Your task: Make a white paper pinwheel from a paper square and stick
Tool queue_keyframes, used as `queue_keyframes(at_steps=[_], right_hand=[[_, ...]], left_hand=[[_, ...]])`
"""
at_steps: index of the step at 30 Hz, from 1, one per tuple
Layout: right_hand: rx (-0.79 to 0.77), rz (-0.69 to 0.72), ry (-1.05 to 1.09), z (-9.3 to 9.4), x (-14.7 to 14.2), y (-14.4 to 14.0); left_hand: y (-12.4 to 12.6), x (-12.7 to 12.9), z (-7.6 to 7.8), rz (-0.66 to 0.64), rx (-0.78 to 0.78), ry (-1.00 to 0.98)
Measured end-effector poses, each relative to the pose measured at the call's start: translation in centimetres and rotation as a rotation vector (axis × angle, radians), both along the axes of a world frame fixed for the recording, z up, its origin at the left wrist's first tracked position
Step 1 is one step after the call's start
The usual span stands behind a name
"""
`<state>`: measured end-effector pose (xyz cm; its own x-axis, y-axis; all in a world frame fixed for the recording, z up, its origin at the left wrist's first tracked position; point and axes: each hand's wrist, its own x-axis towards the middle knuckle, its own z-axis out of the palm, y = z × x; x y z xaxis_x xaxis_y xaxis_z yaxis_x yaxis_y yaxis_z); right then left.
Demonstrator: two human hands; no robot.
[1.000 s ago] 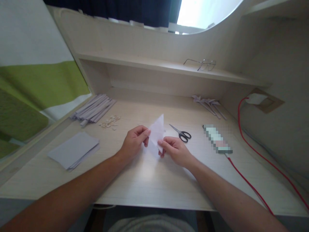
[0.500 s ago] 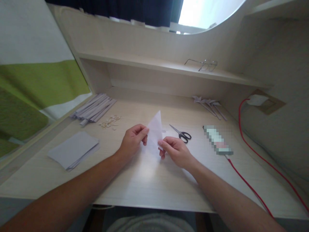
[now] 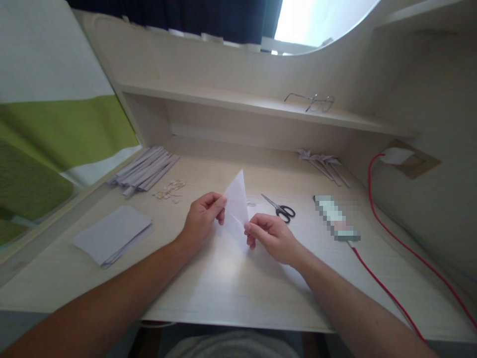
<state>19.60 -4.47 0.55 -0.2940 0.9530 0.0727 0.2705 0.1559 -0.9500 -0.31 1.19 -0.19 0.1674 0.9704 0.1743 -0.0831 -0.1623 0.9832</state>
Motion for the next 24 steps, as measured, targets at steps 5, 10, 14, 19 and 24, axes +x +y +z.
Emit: queue_keyframes(at_steps=[5, 10, 14, 19, 24], right_hand=[[0.038, -0.056, 0.060, -0.3, 0.4, 0.5], [0.052, -0.077, 0.105, -0.5, 0.7, 0.8], [0.050, -0.107, 0.155, -0.4, 0.7, 0.8], [0.077, -0.160, 0.208, -0.3, 0.7, 0.9], [0.083, -0.216, 0.270, -0.3, 0.8, 1.2]], left_hand=[[-0.5, 0.2, 0.3, -0.191, -0.025, 0.037], [-0.6, 0.3, 0.2, -0.288, -0.032, 0.046], [-0.7, 0.2, 0.2, -0.352, -0.028, 0.057], [-0.7, 0.1, 0.2, -0.410, -0.019, 0.066], [-0.6, -0.1, -0.1, -0.453, -0.031, 0.092]])
